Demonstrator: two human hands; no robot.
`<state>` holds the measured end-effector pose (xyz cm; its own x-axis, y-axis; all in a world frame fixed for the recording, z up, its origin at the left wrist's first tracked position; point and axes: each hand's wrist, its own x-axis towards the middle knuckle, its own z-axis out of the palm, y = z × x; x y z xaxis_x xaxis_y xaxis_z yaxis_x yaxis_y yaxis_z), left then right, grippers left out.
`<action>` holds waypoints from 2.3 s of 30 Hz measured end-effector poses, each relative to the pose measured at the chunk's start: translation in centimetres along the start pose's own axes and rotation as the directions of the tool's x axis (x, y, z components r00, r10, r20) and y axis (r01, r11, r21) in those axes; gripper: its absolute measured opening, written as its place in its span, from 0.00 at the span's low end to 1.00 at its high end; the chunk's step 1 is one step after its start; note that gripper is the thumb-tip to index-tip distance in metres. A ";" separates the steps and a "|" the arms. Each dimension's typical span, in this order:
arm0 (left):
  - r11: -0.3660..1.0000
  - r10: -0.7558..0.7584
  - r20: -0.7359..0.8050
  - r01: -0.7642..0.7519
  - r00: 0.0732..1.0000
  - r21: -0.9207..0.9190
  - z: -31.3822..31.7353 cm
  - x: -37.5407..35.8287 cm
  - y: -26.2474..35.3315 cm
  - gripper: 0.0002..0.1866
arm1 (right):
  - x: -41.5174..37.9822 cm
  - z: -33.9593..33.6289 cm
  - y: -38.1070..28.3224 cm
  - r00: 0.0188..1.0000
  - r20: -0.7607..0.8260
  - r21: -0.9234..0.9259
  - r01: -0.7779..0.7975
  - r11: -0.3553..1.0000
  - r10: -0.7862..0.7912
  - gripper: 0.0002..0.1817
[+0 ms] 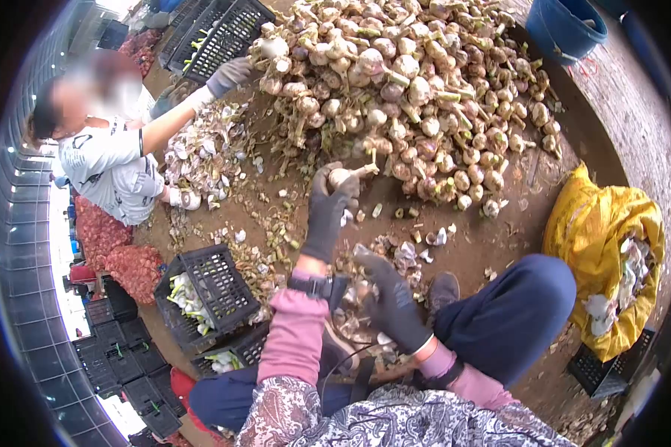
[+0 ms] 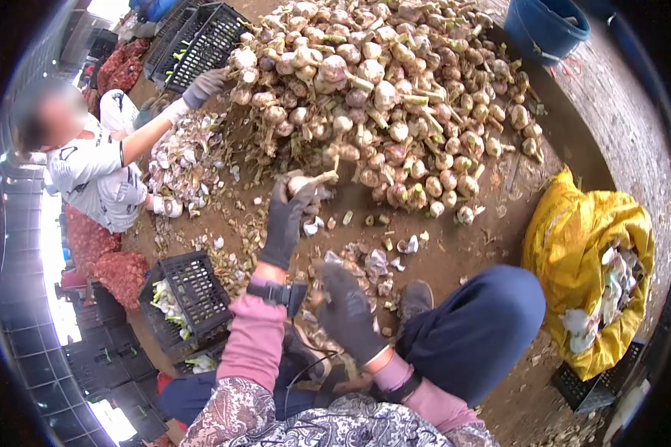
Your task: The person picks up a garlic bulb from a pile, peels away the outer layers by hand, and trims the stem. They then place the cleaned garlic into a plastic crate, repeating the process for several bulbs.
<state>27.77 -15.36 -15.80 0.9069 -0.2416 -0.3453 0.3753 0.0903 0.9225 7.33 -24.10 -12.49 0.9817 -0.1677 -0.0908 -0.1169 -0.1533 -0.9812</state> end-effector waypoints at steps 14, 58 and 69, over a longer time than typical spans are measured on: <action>0.911 0.304 0.033 -0.301 0.952 0.282 1.2 -24.0 2.6 0.35 | -2.4 -1.8 -3.6 0.981 0.194 0.749 -0.158 0.643 0.015 0.20; 0.972 0.214 -0.073 -0.206 0.974 0.110 -4.3 -30.2 2.8 0.28 | -5.3 2.1 -4.5 0.867 0.419 0.386 0.100 0.917 -0.271 0.40; 0.140 0.681 0.008 -0.141 0.732 0.980 -2.7 -30.4 3.6 0.05 | -5.8 3.2 -5.5 0.859 0.133 -0.102 0.508 0.855 -0.494 0.27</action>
<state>2.08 -5.07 -2.47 0.9180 -0.1234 0.3769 -0.2635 -0.9000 0.3471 2.74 -19.20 -7.08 0.9211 0.0610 0.3846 0.3833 -0.3155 -0.8681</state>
